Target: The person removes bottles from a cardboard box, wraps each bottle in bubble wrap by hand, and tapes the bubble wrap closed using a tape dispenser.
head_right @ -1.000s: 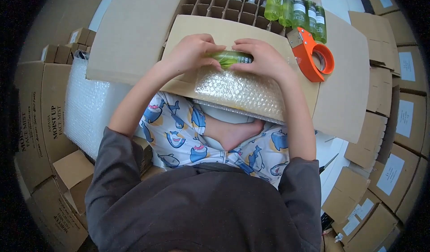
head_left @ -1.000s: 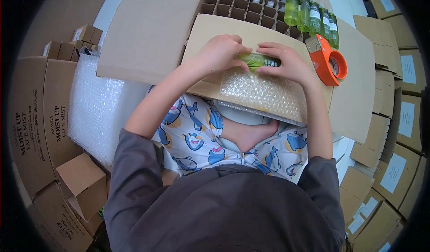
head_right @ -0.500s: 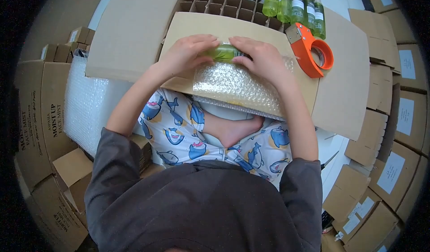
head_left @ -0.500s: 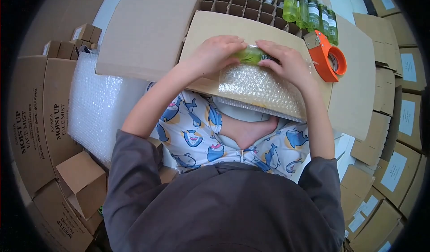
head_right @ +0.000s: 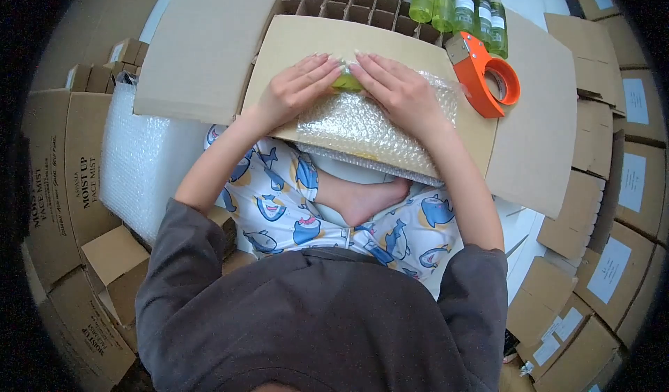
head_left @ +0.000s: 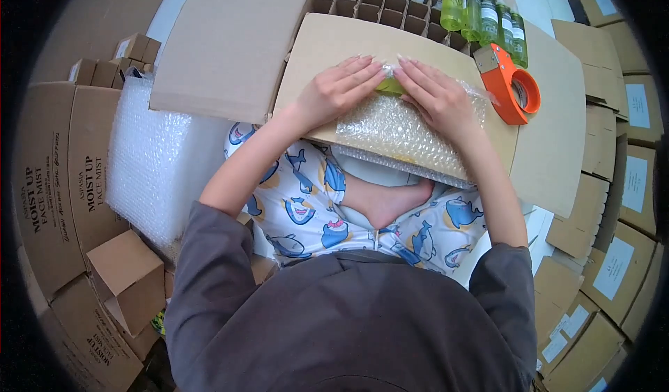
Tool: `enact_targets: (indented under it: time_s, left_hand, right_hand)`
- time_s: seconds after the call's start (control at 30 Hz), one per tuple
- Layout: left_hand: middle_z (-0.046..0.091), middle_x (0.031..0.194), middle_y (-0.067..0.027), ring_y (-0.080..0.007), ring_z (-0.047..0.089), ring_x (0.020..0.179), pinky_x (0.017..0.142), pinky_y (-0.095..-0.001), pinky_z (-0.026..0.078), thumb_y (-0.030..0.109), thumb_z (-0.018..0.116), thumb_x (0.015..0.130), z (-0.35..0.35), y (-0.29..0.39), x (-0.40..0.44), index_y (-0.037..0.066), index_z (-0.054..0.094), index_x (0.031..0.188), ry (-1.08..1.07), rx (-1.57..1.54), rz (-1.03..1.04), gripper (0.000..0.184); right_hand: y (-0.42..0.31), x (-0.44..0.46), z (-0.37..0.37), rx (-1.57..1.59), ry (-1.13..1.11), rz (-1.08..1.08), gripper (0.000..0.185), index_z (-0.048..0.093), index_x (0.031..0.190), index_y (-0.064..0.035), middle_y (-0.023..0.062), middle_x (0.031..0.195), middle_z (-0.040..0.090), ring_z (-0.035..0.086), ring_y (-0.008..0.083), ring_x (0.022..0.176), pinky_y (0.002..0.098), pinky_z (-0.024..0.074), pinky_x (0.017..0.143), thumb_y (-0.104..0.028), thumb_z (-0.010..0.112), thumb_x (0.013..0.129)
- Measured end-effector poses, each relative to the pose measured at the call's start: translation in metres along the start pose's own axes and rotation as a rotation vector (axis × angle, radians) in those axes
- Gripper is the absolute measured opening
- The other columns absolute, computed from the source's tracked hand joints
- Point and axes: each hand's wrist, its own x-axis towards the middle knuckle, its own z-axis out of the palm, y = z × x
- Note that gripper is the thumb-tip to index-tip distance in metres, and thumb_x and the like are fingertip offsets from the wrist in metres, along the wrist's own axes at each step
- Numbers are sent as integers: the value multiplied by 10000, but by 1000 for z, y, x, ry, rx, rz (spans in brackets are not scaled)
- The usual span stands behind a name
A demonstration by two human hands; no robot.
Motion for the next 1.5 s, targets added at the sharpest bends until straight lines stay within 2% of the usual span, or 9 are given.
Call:
enact_targets:
  time_s: [0.17,0.23,0.37,0.63,0.8,1.03,1.23,1.37,1.5]
  left_hand:
    - [630,1065,-118,-229,608,978,872,-313,468,199,627,818,-17,-21,10,42,607,1118,119,-349,-506,339]
    - [658,996,-102,-168,611,927,830,-275,463,270,623,844,-19,-49,22,36,638,1078,-91,-746,-933,331]
    - [671,947,-80,-118,600,874,787,-250,458,332,649,821,-9,-68,34,24,659,1041,-531,-765,-766,379]
    - [662,919,-85,-139,608,843,789,-257,472,301,697,780,-9,-77,54,3,645,1032,-967,-824,-613,393]
    - [654,864,-99,-159,611,790,773,-265,479,279,707,765,-15,-68,62,-5,631,1005,-973,-692,-491,379]
    - [627,926,-139,-223,604,812,718,-307,489,308,693,748,-4,-60,27,18,580,1068,-578,-663,-330,447]
    - [612,935,-133,-231,596,818,728,-312,486,286,683,753,-4,-44,12,41,561,1099,-473,-727,-454,442]
    - [608,936,-129,-232,594,816,731,-315,485,269,682,753,-3,-41,9,55,552,1115,-428,-700,-441,440]
    - [606,955,-126,-230,593,836,745,-319,488,257,679,755,-4,-39,10,68,547,1129,-424,-685,-436,439]
  right_hand:
    - [2,0,4,-39,30,-34,424,564,1179,-97,65,1218,558,561,226,1079,331,480,876,-203,644,776]
    - [6,2,4,-47,36,-59,420,574,1167,-100,62,1213,562,569,226,1066,327,483,869,-207,651,768]
    - [11,4,6,-67,35,-87,422,567,1174,-113,53,1218,556,567,217,1063,328,479,877,-199,628,766]
    - [13,1,9,-156,48,-154,398,573,1174,-127,49,1234,547,562,213,1072,328,474,883,-158,555,777]
    - [9,-1,6,-205,35,-194,395,570,1178,-119,60,1239,542,559,222,1080,327,469,887,-151,543,785]
    - [7,-4,3,-215,8,-211,384,572,1172,-113,74,1243,537,545,226,1102,341,450,913,-153,545,791]
    - [3,-3,-14,-125,-57,-181,376,588,1149,-131,70,1220,548,556,232,1076,362,442,910,-200,590,779]
    - [17,0,-36,-6,97,-1,435,572,1182,-128,84,1181,574,542,252,1090,383,439,903,-247,659,773]
    - [36,4,-31,150,-71,164,402,595,1127,-114,94,1067,606,590,267,946,371,470,817,-295,658,774]
